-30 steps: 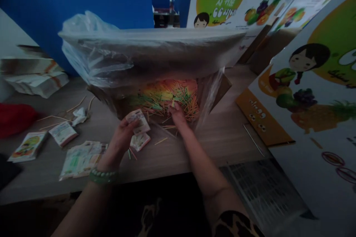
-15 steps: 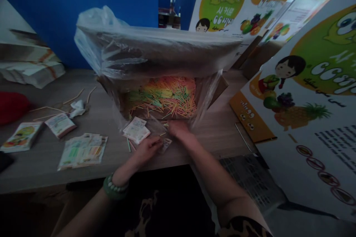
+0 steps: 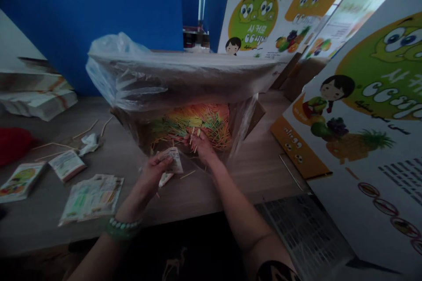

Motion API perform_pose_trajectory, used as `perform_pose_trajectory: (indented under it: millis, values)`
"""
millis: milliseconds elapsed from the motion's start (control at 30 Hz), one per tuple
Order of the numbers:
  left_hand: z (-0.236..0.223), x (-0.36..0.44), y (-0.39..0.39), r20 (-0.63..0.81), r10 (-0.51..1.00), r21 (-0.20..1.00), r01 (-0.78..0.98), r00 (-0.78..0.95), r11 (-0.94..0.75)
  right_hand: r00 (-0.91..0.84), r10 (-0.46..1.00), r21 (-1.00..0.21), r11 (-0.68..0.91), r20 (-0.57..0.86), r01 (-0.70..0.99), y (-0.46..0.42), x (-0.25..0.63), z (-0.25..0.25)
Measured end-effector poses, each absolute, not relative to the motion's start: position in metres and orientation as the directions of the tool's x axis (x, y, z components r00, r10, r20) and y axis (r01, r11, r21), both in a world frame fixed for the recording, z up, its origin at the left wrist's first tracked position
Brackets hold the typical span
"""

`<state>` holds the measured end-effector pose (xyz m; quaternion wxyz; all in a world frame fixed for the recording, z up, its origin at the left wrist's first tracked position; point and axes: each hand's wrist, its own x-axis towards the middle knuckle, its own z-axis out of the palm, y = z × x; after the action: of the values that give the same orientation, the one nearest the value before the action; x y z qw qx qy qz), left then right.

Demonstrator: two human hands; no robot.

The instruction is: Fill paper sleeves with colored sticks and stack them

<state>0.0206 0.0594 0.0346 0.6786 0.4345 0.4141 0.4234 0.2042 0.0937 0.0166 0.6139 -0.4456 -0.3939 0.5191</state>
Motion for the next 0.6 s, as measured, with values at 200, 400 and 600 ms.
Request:
perform_pose_trajectory:
  millis: [200, 400, 600]
  values:
    - [0.028, 0.019, 0.064, -0.316, 0.920, 0.891, -0.262, 0.231, 0.371, 0.258, 0.958, -0.992, 0.124, 0.126, 0.027, 0.123, 0.195, -0.020]
    - [0.023, 0.021, 0.055, -0.380, 0.859, 0.828, -0.288, 0.342, 0.481, 0.230, 0.957, -0.977, 0.139, 0.175, 0.164, 0.116, 0.199, -0.027]
    - [0.015, 0.013, 0.052, -0.445, 0.847, 0.835, -0.208, 0.291, 0.510, 0.199, 0.963, -0.925, 0.102, 0.185, 0.366, 0.106, 0.193, -0.024]
